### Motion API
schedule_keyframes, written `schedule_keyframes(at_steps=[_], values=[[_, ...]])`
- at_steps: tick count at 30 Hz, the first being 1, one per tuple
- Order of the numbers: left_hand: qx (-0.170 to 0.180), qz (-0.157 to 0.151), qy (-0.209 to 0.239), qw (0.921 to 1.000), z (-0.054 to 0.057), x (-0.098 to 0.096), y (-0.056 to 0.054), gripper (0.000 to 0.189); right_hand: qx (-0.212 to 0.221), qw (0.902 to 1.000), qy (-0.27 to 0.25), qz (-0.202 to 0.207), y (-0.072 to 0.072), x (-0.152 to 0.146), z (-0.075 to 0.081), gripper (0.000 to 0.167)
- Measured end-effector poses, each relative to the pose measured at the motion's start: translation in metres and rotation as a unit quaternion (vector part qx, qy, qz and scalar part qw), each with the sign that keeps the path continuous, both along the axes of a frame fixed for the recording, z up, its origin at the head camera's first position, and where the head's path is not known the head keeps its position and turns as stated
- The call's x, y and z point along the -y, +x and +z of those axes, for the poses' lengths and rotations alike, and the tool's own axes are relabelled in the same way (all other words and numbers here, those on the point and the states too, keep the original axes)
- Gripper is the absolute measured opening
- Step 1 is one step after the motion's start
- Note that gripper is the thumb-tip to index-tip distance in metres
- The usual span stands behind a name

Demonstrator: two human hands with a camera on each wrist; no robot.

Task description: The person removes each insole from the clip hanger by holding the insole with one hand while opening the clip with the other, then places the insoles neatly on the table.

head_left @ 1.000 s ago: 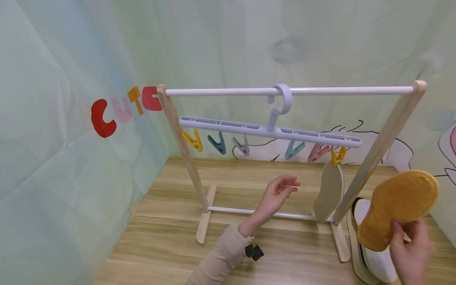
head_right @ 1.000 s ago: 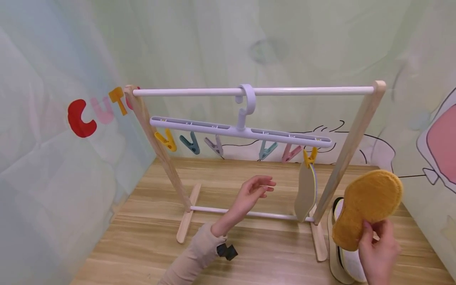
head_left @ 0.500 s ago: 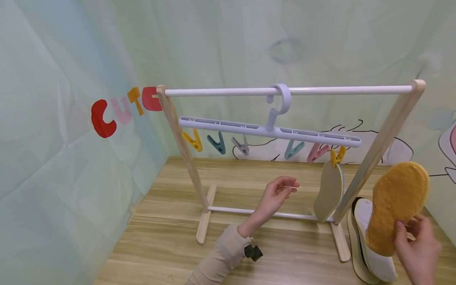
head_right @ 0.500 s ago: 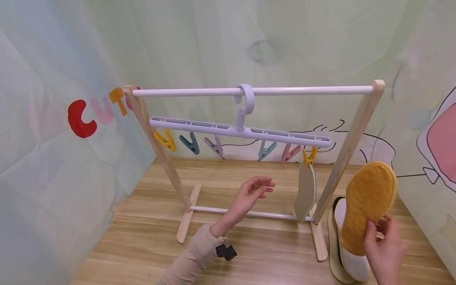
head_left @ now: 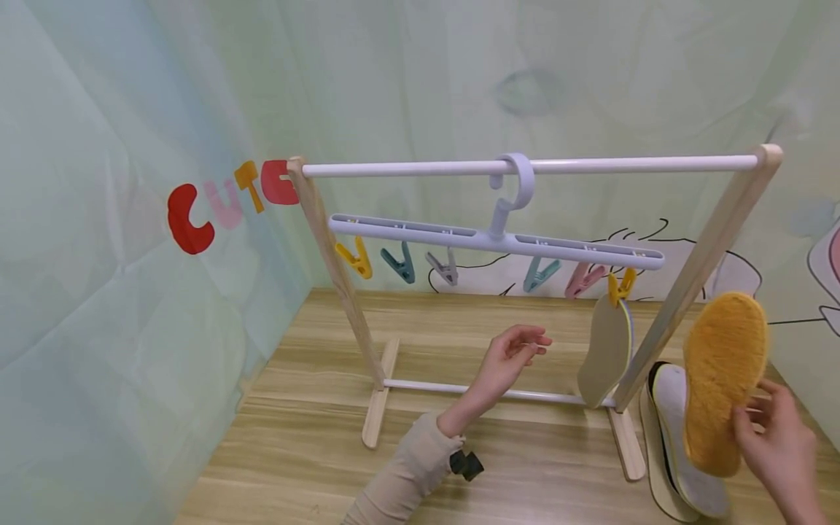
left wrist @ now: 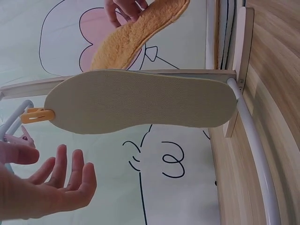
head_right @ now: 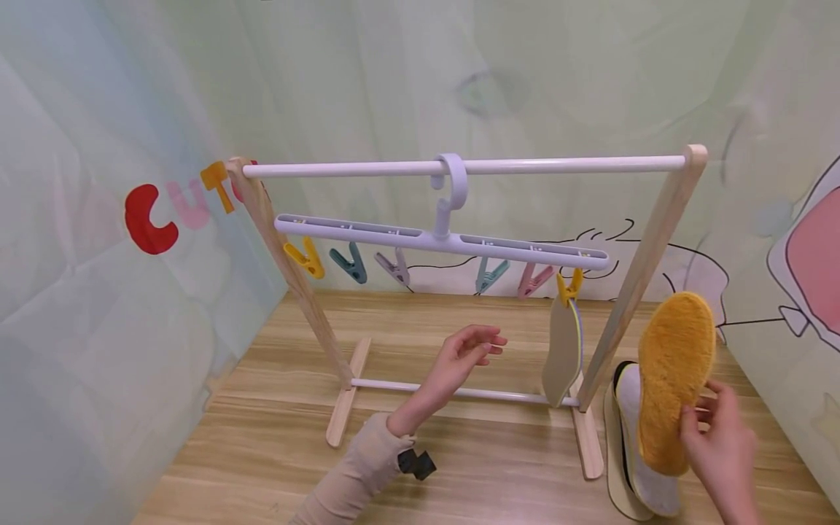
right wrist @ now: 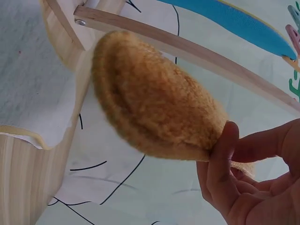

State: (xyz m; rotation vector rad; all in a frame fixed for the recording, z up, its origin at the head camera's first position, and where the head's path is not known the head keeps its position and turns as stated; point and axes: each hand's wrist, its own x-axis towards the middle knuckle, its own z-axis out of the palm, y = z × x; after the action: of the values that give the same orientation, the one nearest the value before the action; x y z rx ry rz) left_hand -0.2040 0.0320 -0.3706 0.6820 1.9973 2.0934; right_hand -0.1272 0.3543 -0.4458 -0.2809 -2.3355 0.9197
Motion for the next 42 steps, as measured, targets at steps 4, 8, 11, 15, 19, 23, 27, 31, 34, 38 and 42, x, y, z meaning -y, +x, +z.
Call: schedule_keyframes(at_steps=[4,8,11,15,19,23,27,31,34,38,42], values=[[0.000,-0.001,0.000,1.0000,0.000,0.000,0.000,0.027,0.024,0.9992,0.015,0.028,0.006,0.014,0.017,0.043],[0.000,0.000,-0.005,1.0000,0.000,-0.001,0.000,0.027,0.050,0.9977,0.009,0.044,0.008,0.014,0.018,0.042],[0.000,0.002,-0.008,1.0000,0.001,-0.001,0.000,0.027,0.066,0.9964,0.011,0.052,0.006,0.011,0.013,0.042],[0.001,0.002,-0.008,1.0000,0.002,-0.001,0.000,0.027,0.060,0.9952,0.009,0.077,0.002,0.007,0.007,0.040],[-0.001,0.000,-0.006,1.0000,-0.001,-0.001,-0.002,0.027,0.060,0.9927,-0.006,0.104,0.000,0.005,0.004,0.038],[-0.002,-0.001,-0.005,1.0000,-0.002,0.000,-0.002,0.027,0.096,0.9894,-0.006,0.108,-0.003,0.004,0.002,0.039],[-0.001,-0.004,-0.009,1.0000,0.002,0.002,0.001,0.028,0.150,0.9826,-0.011,0.108,-0.007,0.001,-0.001,0.040],[-0.001,-0.005,-0.010,0.9999,0.003,0.003,0.001,0.028,0.187,0.9747,-0.023,0.121,-0.010,-0.002,-0.004,0.042],[-0.002,-0.004,-0.011,0.9999,0.003,0.003,0.001,0.028,0.203,0.9697,-0.033,0.132,-0.012,-0.003,-0.006,0.044],[-0.004,-0.004,-0.011,0.9999,0.002,0.003,0.001,0.028,0.217,0.9657,-0.036,0.139,-0.013,-0.004,-0.008,0.046],[-0.005,-0.006,-0.010,0.9999,0.001,0.003,0.000,0.028,0.226,0.9639,-0.029,0.139,-0.014,-0.006,-0.009,0.048]])
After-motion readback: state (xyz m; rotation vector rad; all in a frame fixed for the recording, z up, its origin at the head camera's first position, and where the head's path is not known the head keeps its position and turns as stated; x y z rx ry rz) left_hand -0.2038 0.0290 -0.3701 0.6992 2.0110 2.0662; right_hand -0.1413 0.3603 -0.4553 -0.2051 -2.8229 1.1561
